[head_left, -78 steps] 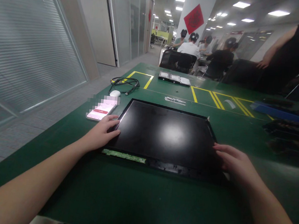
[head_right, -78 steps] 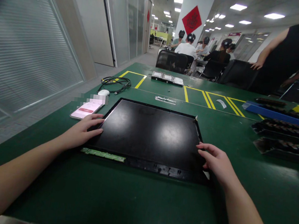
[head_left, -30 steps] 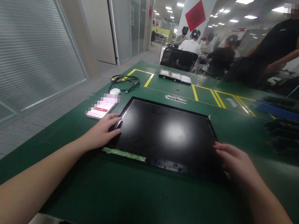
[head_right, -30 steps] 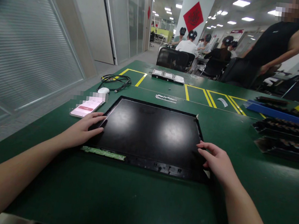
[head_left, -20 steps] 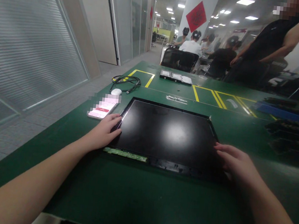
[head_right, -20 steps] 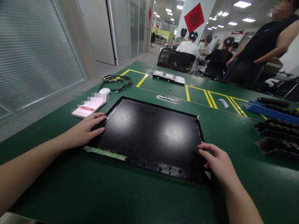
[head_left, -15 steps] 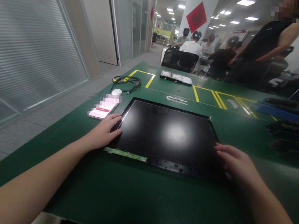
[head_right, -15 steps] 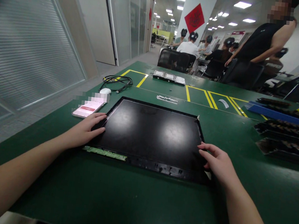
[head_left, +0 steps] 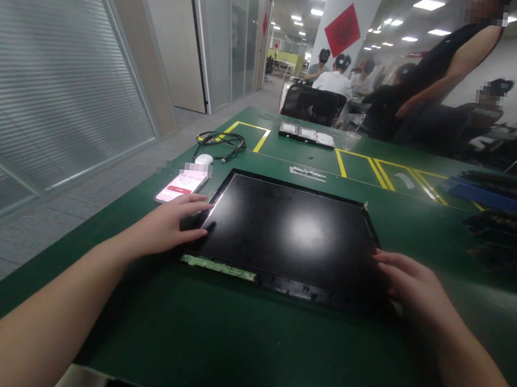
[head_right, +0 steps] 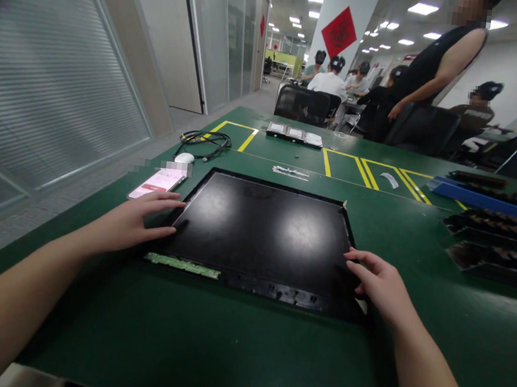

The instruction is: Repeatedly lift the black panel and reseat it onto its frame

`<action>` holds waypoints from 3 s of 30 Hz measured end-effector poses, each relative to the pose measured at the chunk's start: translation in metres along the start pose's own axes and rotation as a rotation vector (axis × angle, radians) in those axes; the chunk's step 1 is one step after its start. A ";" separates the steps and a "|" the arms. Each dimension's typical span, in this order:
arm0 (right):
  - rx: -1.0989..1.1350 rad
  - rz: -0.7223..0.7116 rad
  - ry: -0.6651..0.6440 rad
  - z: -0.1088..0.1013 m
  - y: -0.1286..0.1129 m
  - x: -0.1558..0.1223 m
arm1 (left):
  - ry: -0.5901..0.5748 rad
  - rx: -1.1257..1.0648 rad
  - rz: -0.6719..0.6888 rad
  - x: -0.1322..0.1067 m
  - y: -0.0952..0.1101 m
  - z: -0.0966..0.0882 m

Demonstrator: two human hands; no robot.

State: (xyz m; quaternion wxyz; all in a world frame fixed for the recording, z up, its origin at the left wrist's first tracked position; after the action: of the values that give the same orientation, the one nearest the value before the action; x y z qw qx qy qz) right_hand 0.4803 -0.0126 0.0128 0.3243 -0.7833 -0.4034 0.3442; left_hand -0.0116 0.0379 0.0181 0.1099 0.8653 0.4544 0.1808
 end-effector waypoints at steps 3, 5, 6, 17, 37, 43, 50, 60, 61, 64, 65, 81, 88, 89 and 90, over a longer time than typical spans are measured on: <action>0.005 0.010 0.003 0.000 -0.001 -0.001 | -0.008 -0.005 0.027 0.000 0.003 -0.003; 0.005 0.010 0.010 0.000 -0.001 -0.001 | -0.036 -0.023 0.022 -0.001 0.004 -0.003; 0.006 0.007 0.015 0.000 -0.001 -0.001 | -0.053 -0.033 0.014 -0.002 0.004 -0.003; 0.039 0.026 -0.006 0.000 0.003 0.000 | -0.124 -0.056 0.075 -0.005 0.004 -0.001; 0.058 0.025 -0.015 0.001 0.007 0.004 | -0.189 -0.011 0.193 -0.005 0.015 -0.002; 0.064 0.045 -0.030 0.000 0.004 0.003 | -0.184 -0.025 0.216 -0.005 0.017 -0.003; 0.069 0.026 -0.029 0.000 0.008 0.008 | -0.197 -0.003 0.182 -0.004 0.017 -0.003; 0.088 0.026 -0.006 0.002 0.014 0.012 | -0.179 0.071 0.109 -0.003 0.018 -0.005; 0.079 0.023 0.018 0.001 0.016 0.013 | -0.180 0.076 0.110 -0.003 0.018 -0.005; -0.025 -0.025 0.122 -0.005 0.022 0.019 | -0.184 0.087 0.111 -0.003 0.017 -0.004; -0.083 -0.045 0.152 -0.007 0.024 0.022 | -0.186 0.091 0.107 -0.002 0.017 -0.004; -0.433 -0.103 0.121 0.001 0.013 0.020 | -0.168 0.066 0.080 -0.002 0.017 -0.004; -0.097 0.030 0.037 0.000 0.030 0.029 | -0.163 0.062 0.064 -0.001 0.019 -0.005; -0.061 0.030 0.026 0.000 0.033 0.031 | -0.165 0.065 0.060 -0.001 0.019 -0.005; -0.027 0.022 0.015 0.000 0.036 0.032 | -0.170 0.070 0.057 -0.001 0.020 -0.005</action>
State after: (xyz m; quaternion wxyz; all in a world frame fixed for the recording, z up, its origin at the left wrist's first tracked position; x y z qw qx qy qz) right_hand 0.5092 -0.0015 -0.0243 0.3127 -0.7946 -0.3971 0.3364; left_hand 0.0006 0.0258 0.0300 0.1128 0.8935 0.4245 0.0938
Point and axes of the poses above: each hand's wrist, its own x-axis towards the middle knuckle, its own z-axis out of the palm, y = z × x, the point moved 3 cm from there along x, towards the middle knuckle, and after that the axes turned 10 degrees about z, right-handed, at the moved point
